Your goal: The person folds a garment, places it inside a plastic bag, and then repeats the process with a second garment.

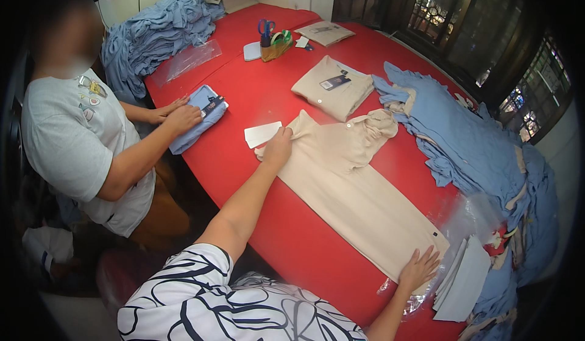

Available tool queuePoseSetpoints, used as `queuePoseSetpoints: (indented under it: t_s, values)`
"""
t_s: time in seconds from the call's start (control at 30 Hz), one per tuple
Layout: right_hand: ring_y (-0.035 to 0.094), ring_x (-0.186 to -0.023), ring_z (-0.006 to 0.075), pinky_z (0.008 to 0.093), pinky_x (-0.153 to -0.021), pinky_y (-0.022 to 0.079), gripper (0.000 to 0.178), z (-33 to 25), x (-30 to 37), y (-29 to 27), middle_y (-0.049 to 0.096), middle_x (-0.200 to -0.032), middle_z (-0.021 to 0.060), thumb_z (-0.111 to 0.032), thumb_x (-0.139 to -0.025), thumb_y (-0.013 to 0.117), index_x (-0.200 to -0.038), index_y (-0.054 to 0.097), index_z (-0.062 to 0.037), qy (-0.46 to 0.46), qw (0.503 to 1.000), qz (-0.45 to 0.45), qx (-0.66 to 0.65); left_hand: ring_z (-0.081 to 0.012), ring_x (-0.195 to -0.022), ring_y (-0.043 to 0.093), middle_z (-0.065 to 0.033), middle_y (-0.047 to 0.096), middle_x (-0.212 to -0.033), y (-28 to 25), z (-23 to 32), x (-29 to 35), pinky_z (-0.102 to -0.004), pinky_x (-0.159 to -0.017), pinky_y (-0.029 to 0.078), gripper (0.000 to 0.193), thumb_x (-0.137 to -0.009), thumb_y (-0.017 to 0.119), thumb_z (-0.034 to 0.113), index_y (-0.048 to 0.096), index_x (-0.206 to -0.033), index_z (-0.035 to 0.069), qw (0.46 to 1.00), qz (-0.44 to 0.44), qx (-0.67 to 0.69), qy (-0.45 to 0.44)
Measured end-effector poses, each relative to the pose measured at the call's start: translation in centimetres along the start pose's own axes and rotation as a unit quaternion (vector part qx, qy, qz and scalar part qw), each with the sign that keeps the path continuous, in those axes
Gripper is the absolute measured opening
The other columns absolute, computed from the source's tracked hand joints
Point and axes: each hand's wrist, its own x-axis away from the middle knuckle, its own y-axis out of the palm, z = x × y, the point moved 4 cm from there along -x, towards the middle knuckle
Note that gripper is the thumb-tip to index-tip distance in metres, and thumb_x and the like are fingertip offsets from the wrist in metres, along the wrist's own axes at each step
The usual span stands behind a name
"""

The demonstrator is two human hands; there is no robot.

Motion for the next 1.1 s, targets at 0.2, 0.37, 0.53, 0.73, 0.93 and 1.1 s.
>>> queuePoseSetpoints:
  t_s: [0.2, 0.37, 0.53, 0.73, 0.93, 1.1]
  values:
    - [0.024, -0.148, 0.0376, 0.0564, -0.119, 0.013, 0.061, 0.0, -2.6, -1.2, 0.031, -0.159, 0.0159, -0.035, -0.097, 0.056, -0.151, 0.039, -0.0129, 0.018, 0.999, -0.02, -0.017, -0.0362, -0.101, 0.059, -0.0154, 0.058, -0.104, 0.4, 1.3, -0.6, -0.0469, -0.087, 0.051, 0.019, -0.086, 0.058, 0.003, 0.058, -0.105, 0.003, 0.997, 0.001, 0.062, 0.035]
    - [0.042, -0.136, 0.0368, 0.0442, -0.114, 0.032, 0.047, -14.3, -9.5, -4.7, 0.049, -0.144, 0.0206, -0.017, -0.092, 0.064, -0.136, 0.055, -0.0018, -0.268, 0.91, 0.027, -0.316, -0.0357, -0.104, 0.059, -0.0154, 0.062, -0.107, -0.2, 0.2, -1.1, -0.044, -0.092, 0.048, 0.024, -0.086, 0.06, 0.008, 0.065, -0.109, 0.003, 0.996, -0.047, 0.077, -0.022]
    - [0.042, -0.136, 0.0386, 0.0457, -0.112, 0.035, 0.046, -31.4, -18.8, -5.6, 0.047, -0.146, 0.0217, -0.02, -0.091, 0.063, -0.135, 0.058, -0.0064, -0.425, 0.843, -0.076, -0.322, -0.0355, -0.098, 0.063, -0.0154, 0.065, -0.106, -0.5, 0.8, -3.0, -0.0432, -0.089, 0.051, 0.025, -0.088, 0.063, 0.019, 0.068, -0.106, 0.003, 0.981, -0.135, 0.119, -0.07]
    - [0.039, -0.137, 0.0459, 0.0491, -0.114, 0.034, 0.095, -42.1, -22.0, 0.1, 0.04, -0.149, 0.0291, -0.024, -0.066, 0.082, -0.151, 0.04, -0.0193, -0.504, 0.846, -0.132, -0.117, -0.0343, -0.106, 0.062, -0.0151, 0.066, -0.111, 0.4, -0.5, -1.1, -0.0425, -0.092, 0.05, 0.03, -0.086, 0.065, 0.024, 0.067, -0.11, 0.005, 0.987, -0.069, 0.133, -0.052]
    - [0.054, -0.117, 0.0408, 0.0449, -0.1, 0.044, 0.049, -42.0, -26.0, -0.6, 0.061, -0.124, 0.023, -0.024, -0.067, 0.084, -0.107, 0.068, -0.0009, -0.449, 0.886, -0.088, -0.074, -0.029, -0.102, 0.062, -0.0075, 0.063, -0.104, -0.7, 0.9, -1.3, -0.0419, -0.085, 0.051, 0.02, -0.088, 0.065, 0.025, 0.064, -0.102, 0.011, 0.987, -0.091, 0.126, -0.048]
    - [0.057, -0.098, 0.0378, 0.0454, -0.101, 0.043, 0.034, -39.1, -16.5, -12.6, 0.062, -0.103, 0.017, -0.012, -0.067, 0.076, -0.097, 0.065, 0.0004, -0.603, 0.747, 0.082, -0.268, -0.0307, -0.101, 0.064, -0.0091, 0.066, -0.105, -0.5, 1.3, -2.5, -0.0434, -0.085, 0.051, 0.03, -0.087, 0.069, 0.033, 0.063, -0.107, 0.01, 0.99, -0.115, 0.061, -0.06]
